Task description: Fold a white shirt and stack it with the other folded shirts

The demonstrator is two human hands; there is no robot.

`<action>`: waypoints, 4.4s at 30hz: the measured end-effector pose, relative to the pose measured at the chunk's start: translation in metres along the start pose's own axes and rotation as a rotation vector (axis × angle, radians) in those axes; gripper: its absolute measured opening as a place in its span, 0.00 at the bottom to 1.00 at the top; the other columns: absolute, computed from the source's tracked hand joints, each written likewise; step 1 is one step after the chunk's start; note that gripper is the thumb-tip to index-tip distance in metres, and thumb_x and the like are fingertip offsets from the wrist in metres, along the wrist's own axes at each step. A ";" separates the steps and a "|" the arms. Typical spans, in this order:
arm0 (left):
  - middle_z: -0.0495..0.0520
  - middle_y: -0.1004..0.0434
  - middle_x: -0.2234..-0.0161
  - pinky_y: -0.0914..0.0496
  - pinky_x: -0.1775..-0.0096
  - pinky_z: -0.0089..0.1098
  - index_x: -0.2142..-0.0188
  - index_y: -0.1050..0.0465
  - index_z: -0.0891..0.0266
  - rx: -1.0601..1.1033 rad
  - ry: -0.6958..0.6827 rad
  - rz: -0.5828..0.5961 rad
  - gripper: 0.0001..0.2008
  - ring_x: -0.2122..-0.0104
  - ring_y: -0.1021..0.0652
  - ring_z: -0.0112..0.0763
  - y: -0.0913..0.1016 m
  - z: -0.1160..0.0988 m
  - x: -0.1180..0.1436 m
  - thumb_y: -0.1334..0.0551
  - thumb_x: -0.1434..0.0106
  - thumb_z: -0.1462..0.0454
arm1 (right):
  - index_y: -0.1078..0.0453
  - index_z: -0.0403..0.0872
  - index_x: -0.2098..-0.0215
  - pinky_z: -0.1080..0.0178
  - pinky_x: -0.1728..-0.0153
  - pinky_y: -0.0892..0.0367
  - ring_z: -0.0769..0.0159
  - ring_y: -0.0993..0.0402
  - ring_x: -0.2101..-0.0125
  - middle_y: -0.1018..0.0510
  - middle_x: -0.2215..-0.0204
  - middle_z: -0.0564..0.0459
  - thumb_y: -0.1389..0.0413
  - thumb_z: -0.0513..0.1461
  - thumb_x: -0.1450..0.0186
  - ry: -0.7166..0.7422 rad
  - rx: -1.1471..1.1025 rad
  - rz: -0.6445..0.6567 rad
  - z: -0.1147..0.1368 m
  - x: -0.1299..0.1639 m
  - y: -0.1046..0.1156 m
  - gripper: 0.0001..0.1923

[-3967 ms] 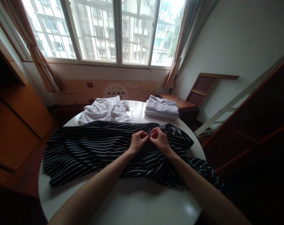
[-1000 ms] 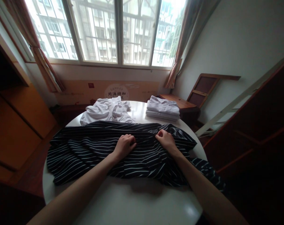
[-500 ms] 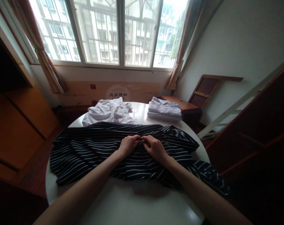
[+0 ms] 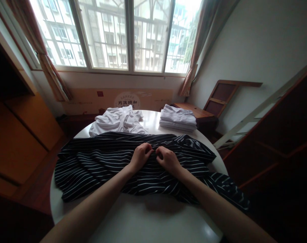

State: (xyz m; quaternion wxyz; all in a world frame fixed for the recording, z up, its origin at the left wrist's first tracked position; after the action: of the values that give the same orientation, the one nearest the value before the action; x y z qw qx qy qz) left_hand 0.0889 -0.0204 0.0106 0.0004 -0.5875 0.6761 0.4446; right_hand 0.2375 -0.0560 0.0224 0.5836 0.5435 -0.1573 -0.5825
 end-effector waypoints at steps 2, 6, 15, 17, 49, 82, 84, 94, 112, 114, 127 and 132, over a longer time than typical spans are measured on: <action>0.48 0.30 0.76 0.35 0.70 0.27 0.73 0.33 0.62 0.060 0.011 -0.012 0.01 0.74 0.29 0.27 -0.001 -0.001 0.001 0.41 0.46 0.68 | 0.36 0.46 0.71 0.65 0.68 0.37 0.67 0.34 0.73 0.31 0.74 0.55 0.50 0.29 0.47 0.010 -0.031 -0.016 -0.001 -0.001 -0.001 0.08; 0.48 0.29 0.75 0.34 0.70 0.27 0.72 0.32 0.63 0.149 0.031 -0.017 0.01 0.74 0.28 0.26 -0.001 -0.003 0.002 0.41 0.46 0.69 | 0.35 0.46 0.70 0.63 0.64 0.36 0.66 0.32 0.69 0.30 0.71 0.52 0.50 0.29 0.46 0.045 -0.080 -0.056 -0.002 -0.002 -0.002 0.08; 0.50 0.26 0.73 0.31 0.67 0.28 0.70 0.29 0.64 0.333 0.066 -0.024 0.03 0.72 0.26 0.28 0.000 -0.002 0.000 0.40 0.47 0.67 | 0.35 0.46 0.71 0.64 0.64 0.36 0.66 0.31 0.70 0.28 0.73 0.53 0.51 0.28 0.46 0.003 -0.187 -0.101 -0.005 -0.001 0.000 0.09; 0.50 0.25 0.73 0.31 0.67 0.28 0.70 0.29 0.64 0.323 0.047 -0.031 0.03 0.72 0.26 0.28 0.000 -0.003 0.001 0.40 0.47 0.67 | 0.36 0.46 0.71 0.64 0.65 0.37 0.67 0.31 0.70 0.29 0.73 0.53 0.51 0.28 0.46 -0.003 -0.188 -0.094 -0.006 -0.001 0.000 0.08; 0.52 0.23 0.71 0.30 0.66 0.28 0.71 0.26 0.64 0.384 0.013 0.058 0.04 0.71 0.25 0.28 -0.003 -0.001 0.001 0.41 0.46 0.68 | 0.36 0.47 0.70 0.62 0.64 0.38 0.66 0.33 0.69 0.29 0.72 0.53 0.50 0.31 0.44 -0.004 -0.194 -0.115 -0.010 0.001 0.000 0.05; 0.50 0.24 0.73 0.31 0.69 0.26 0.72 0.27 0.63 0.319 -0.004 0.004 0.05 0.73 0.25 0.27 0.000 -0.004 0.003 0.41 0.47 0.70 | 0.31 0.47 0.73 0.64 0.67 0.36 0.66 0.32 0.72 0.29 0.75 0.54 0.46 0.34 0.42 -0.009 -0.192 -0.167 -0.005 0.000 0.006 0.03; 0.50 0.24 0.73 0.31 0.68 0.26 0.72 0.27 0.63 0.320 -0.002 0.001 0.05 0.72 0.25 0.27 0.000 -0.004 0.003 0.41 0.47 0.70 | 0.31 0.47 0.73 0.64 0.66 0.36 0.66 0.31 0.71 0.28 0.75 0.54 0.47 0.34 0.42 -0.005 -0.198 -0.149 -0.005 0.000 0.006 0.04; 0.51 0.24 0.71 0.31 0.66 0.27 0.70 0.27 0.63 0.356 0.041 0.022 0.04 0.71 0.25 0.28 0.001 -0.006 0.003 0.41 0.45 0.66 | 0.33 0.46 0.73 0.65 0.68 0.37 0.67 0.31 0.73 0.27 0.76 0.54 0.47 0.33 0.44 -0.061 -0.189 -0.142 -0.004 -0.001 0.004 0.03; 0.48 0.28 0.75 0.34 0.69 0.26 0.74 0.31 0.64 0.298 0.038 0.046 0.03 0.73 0.28 0.25 0.002 -0.007 0.004 0.41 0.46 0.66 | 0.33 0.46 0.74 0.67 0.70 0.38 0.69 0.31 0.75 0.27 0.78 0.55 0.47 0.35 0.44 -0.108 -0.199 -0.105 -0.004 -0.001 0.004 0.02; 0.48 0.28 0.76 0.35 0.70 0.25 0.75 0.31 0.64 0.290 0.050 0.046 0.03 0.74 0.29 0.25 0.002 -0.008 0.003 0.41 0.47 0.67 | 0.33 0.46 0.75 0.67 0.70 0.38 0.69 0.31 0.75 0.27 0.78 0.55 0.47 0.35 0.44 -0.112 -0.195 -0.092 -0.003 0.000 0.004 0.02; 0.48 0.28 0.75 0.34 0.70 0.25 0.75 0.32 0.64 0.325 0.039 0.047 0.01 0.74 0.29 0.24 -0.001 -0.003 0.003 0.41 0.49 0.69 | 0.32 0.45 0.74 0.66 0.70 0.39 0.68 0.31 0.75 0.27 0.78 0.55 0.47 0.35 0.44 -0.146 -0.200 -0.074 -0.004 -0.002 0.005 0.03; 0.48 0.27 0.72 0.33 0.66 0.26 0.71 0.31 0.63 0.310 0.019 0.015 0.04 0.71 0.27 0.25 0.000 -0.003 0.003 0.41 0.48 0.70 | 0.31 0.45 0.73 0.66 0.69 0.37 0.68 0.30 0.74 0.26 0.77 0.54 0.48 0.36 0.43 -0.187 -0.313 -0.034 -0.005 -0.004 0.007 0.04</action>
State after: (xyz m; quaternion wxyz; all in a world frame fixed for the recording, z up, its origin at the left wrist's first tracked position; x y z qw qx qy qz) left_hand 0.0893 -0.0241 0.0108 0.0813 -0.5797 0.7409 0.3294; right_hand 0.2437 -0.0528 0.0281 0.6340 0.3918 -0.1091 -0.6577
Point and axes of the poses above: each hand's wrist, its own x-axis away from the middle knuckle, its own y-axis out of the back of the hand, z = x × y, the point moved 1 cm from there along -x, towards the middle knuckle
